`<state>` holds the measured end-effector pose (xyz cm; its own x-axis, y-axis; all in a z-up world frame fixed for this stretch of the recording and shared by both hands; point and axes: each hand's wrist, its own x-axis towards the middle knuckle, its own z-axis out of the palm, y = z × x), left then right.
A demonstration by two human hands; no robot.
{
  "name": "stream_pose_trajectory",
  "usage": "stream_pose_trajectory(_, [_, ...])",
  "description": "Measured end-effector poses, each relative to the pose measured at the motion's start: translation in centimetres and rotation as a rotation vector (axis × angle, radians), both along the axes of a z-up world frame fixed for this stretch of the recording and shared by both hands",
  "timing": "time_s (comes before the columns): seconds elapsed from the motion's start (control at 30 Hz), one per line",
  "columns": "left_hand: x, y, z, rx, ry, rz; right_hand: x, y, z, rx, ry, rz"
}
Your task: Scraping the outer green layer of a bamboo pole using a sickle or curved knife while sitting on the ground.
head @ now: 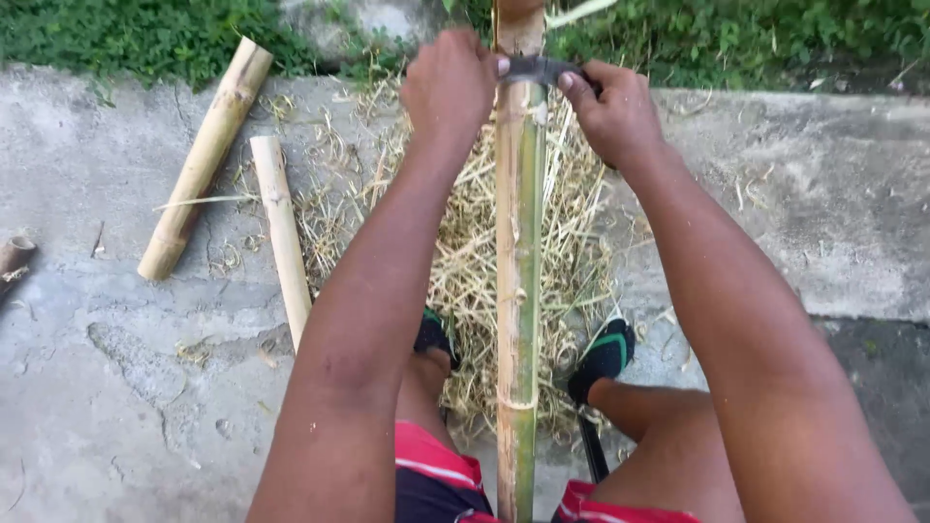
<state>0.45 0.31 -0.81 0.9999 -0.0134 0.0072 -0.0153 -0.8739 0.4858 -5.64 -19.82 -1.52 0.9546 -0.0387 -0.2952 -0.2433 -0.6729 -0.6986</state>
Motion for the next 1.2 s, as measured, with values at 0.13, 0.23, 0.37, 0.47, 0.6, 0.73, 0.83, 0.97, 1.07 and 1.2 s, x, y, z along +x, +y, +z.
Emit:
stream_pose_trajectory(0.13, [-5.0, 0.7, 0.3, 0.181, 0.387, -0.099, -6.9, -0.1, -4.8, 0.069, 0.099, -0.016])
stream_pose_trajectory(0.23, [-11.9, 2.1, 2.9, 0.07, 0.3, -0.133, -12.3, 0.2, -3.1, 0.021, -0.024, 0.105])
stream_pose_trajectory(0.37, [-10.4, 1.5, 2.1, 0.014, 0.297, -0.089, -8.7, 0.2, -3.1, 0.075, 0.192, 0.028])
stream_pose_trajectory(0.47, [-5.9, 0.7, 1.3, -0.022, 0.078, -0.046, -3.9, -0.3, -3.0, -0.006, 0.0, 0.037])
stream_pose_trajectory(0.6, [-1.5, -0.5, 1.0, -0.081, 0.168, 0.05, 0.4, -1.1, -1.9, -0.152, -0.18, 0.065])
stream_pose_trajectory(0.73, [-1.0, -0.1, 0.0, -0.085, 0.092, 0.082, 0.8, -1.0, -1.4, -0.213, -0.343, 0.091])
stream_pose_trajectory(0.83, [-2.1, 0.2, 0.1, -0.053, 0.115, 0.039, -0.5, -0.9, -3.1, -0.14, -0.142, 0.058])
stream_pose_trajectory(0.97, [-4.2, 0.1, 1.9, -0.016, 0.151, 0.036, -2.2, 0.0, 0.2, -0.111, -0.107, 0.025])
stream_pose_trajectory(1.07, [-4.6, 0.2, 2.6, 0.023, 0.206, 0.036, -1.8, -0.6, 0.5, -0.05, 0.271, 0.046])
stream_pose_trajectory(1.2, [-2.8, 0.2, 1.6, -0.022, 0.301, 0.067, -0.7, -1.2, -1.5, -0.089, 0.048, 0.109])
